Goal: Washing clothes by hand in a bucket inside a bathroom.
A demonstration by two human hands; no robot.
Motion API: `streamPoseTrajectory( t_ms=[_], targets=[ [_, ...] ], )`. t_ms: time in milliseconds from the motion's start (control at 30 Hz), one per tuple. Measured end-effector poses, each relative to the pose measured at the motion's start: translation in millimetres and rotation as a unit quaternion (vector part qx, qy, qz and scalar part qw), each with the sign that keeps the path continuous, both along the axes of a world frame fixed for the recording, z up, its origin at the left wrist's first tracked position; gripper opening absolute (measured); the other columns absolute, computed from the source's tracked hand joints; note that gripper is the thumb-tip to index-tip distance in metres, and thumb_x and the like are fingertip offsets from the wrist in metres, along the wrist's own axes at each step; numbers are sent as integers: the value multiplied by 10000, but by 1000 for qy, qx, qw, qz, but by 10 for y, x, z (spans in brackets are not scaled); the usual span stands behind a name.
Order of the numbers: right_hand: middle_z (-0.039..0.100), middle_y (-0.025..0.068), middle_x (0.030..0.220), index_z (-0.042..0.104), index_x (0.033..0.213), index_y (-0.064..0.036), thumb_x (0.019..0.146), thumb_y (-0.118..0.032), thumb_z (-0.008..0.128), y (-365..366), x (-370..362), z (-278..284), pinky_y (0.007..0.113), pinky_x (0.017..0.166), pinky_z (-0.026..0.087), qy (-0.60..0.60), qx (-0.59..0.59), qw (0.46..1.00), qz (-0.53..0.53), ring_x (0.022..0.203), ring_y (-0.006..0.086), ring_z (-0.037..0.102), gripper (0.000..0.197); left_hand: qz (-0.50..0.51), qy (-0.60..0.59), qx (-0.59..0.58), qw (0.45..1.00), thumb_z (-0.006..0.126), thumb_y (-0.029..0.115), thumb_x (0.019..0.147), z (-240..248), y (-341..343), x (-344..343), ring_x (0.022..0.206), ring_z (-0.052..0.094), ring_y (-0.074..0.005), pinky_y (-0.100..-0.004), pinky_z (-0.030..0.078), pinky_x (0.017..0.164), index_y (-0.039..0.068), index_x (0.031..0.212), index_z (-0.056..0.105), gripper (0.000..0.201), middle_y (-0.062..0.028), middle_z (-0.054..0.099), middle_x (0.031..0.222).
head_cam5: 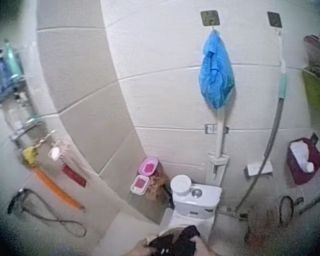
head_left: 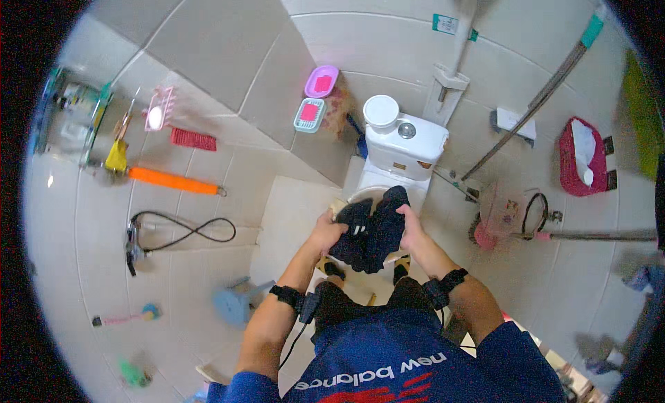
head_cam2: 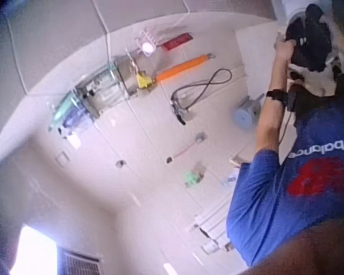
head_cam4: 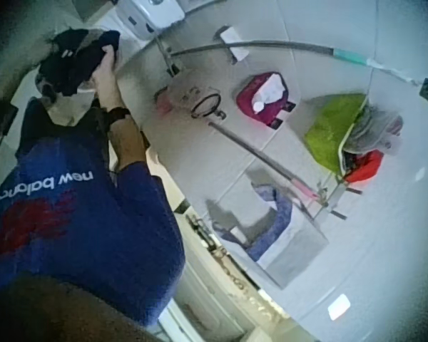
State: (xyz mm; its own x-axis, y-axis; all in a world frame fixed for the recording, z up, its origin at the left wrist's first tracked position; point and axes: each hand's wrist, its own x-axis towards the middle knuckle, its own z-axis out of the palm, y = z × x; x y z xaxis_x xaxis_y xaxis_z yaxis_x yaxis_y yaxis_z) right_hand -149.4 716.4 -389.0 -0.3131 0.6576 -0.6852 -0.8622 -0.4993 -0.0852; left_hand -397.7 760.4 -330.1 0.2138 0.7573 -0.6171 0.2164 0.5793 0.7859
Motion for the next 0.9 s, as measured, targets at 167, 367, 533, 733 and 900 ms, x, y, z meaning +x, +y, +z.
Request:
streamPoseTrajectory(
  t_ms=[167, 367, 533, 733, 900],
  targets=[
    [686, 158, 1099, 633, 1158, -19, 797, -227, 607, -45, -233, -296, 512, 985, 515, -68, -38, 997, 11, 1013, 342, 657, 418, -225, 91, 102, 965, 680, 44, 754, -583, 155, -55, 1047, 670, -286, -377, 501, 960, 39, 1196, 659, 443, -157, 711, 1075],
    [674, 151, 1099, 588, 1243, -9, 858, -144, 604, -150, -539, -958, 414, 937, 545, -227, -125, 966, -4, 996, 286, 651, 408, -382, 97, 276, 876, 631, -5, 723, -1192, 312, -59, 1244, 473, -498, -480, 422, 1081, 27, 1285, 600, 563, -304, 466, 1322],
    [648, 174, 1191, 492, 1377, 25, 902, -167, 631, -233, -749, -1462, 394, 985, 514, -426, -59, 900, 67, 1084, 314, 635, 531, -431, 127, 281, 848, 671, 21, 709, -1945, 499, -241, 1260, 464, -487, -496, 436, 1055, 11, 1276, 596, 572, -280, 478, 1310],
    [568, 254, 1336, 394, 1460, 22, 885, -186, 698, -349, -528, -2250, 439, 1086, 436, -700, 37, 646, 302, 1278, 376, 544, 683, -450, 118, 347, 814, 746, 81, 711, -2529, 525, -86, 1283, 456, -472, -491, 430, 1078, 0, 1288, 578, 606, -273, 433, 1368],
    [462, 288, 1436, 389, 1474, -24, 838, -199, 737, -310, -504, -2339, 457, 1122, 408, -739, 97, 581, 327, 1340, 414, 477, 747, -424, 185, 317, 828, 811, 71, 672, -2581, 640, 47, 1311, 428, -481, -473, 420, 1102, 0, 1409, 449, 825, -289, 393, 1417]
  ],
)
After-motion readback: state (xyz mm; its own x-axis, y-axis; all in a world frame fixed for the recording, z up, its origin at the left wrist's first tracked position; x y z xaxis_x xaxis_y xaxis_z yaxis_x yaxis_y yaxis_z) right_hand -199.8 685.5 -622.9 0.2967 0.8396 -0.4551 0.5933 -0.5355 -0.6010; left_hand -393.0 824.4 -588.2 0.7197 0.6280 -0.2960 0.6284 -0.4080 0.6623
